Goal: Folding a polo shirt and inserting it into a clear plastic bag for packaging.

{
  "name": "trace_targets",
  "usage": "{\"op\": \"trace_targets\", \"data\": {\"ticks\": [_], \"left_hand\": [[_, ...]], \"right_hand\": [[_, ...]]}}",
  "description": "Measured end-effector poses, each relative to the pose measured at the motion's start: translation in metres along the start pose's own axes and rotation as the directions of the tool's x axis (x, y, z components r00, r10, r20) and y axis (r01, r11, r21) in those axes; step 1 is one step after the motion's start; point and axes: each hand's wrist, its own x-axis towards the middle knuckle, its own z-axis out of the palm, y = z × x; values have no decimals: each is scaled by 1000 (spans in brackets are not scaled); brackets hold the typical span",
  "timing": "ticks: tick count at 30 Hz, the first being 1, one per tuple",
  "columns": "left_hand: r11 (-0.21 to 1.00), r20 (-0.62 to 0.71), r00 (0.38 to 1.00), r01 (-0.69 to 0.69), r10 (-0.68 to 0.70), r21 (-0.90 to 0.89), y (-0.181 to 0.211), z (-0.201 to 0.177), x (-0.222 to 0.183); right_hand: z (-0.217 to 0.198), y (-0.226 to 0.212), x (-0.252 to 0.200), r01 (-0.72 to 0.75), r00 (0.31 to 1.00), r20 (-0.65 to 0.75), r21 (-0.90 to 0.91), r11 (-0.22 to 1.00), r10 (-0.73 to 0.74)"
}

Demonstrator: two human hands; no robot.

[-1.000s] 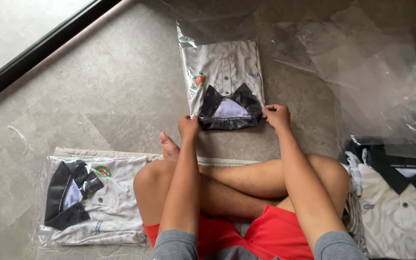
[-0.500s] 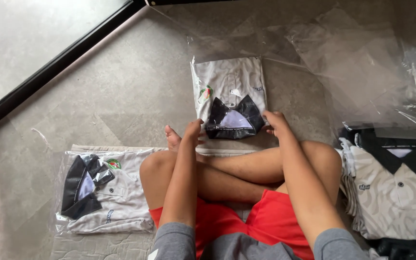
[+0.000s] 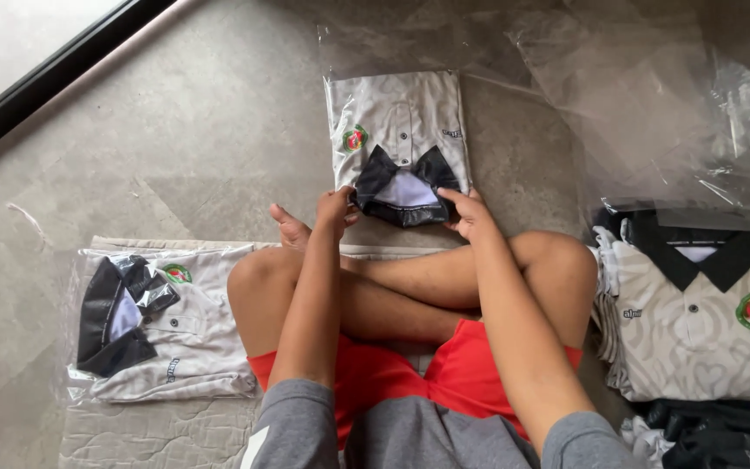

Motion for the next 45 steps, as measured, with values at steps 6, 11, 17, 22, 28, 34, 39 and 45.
{"op": "trace_targets", "data": {"ticks": [6, 11, 17, 22, 28, 34, 39, 45], "left_hand": [[787, -135, 937, -186, 322, 588, -2, 4, -18], [-91, 538, 526, -654, 658, 751, 34, 43, -105], [-557, 742, 376, -494, 556, 668, -29, 62, -63], [-606, 672, 75, -369, 737, 705, -43, 70, -30], [-608, 625, -18, -260, 780, 751, -39, 70, -34], [-564, 603, 49, -303, 796, 768, -28, 71, -41], [-551, 593, 71, -295, 802, 781, -26, 73, -37], [-459, 555, 207, -375, 805, 805, -28, 70, -29]], "right_hand": [[-20, 37, 70, -102, 994, -48, 2, 995, 102], [-12, 22, 35, -208, 975, -12, 318, 925, 224], [-1, 24, 19, -104, 985, -11, 758, 644, 172], [11, 44, 33, -84, 983, -32, 791, 606, 179], [25, 40, 15, -90, 986, -46, 654, 751, 158], [28, 32, 9, -89, 992, -10, 668, 739, 128], [19, 60, 53, -120, 992, 60, 690, 714, 109], [30, 52, 44, -31, 994, 103, 505, 863, -25]]}}
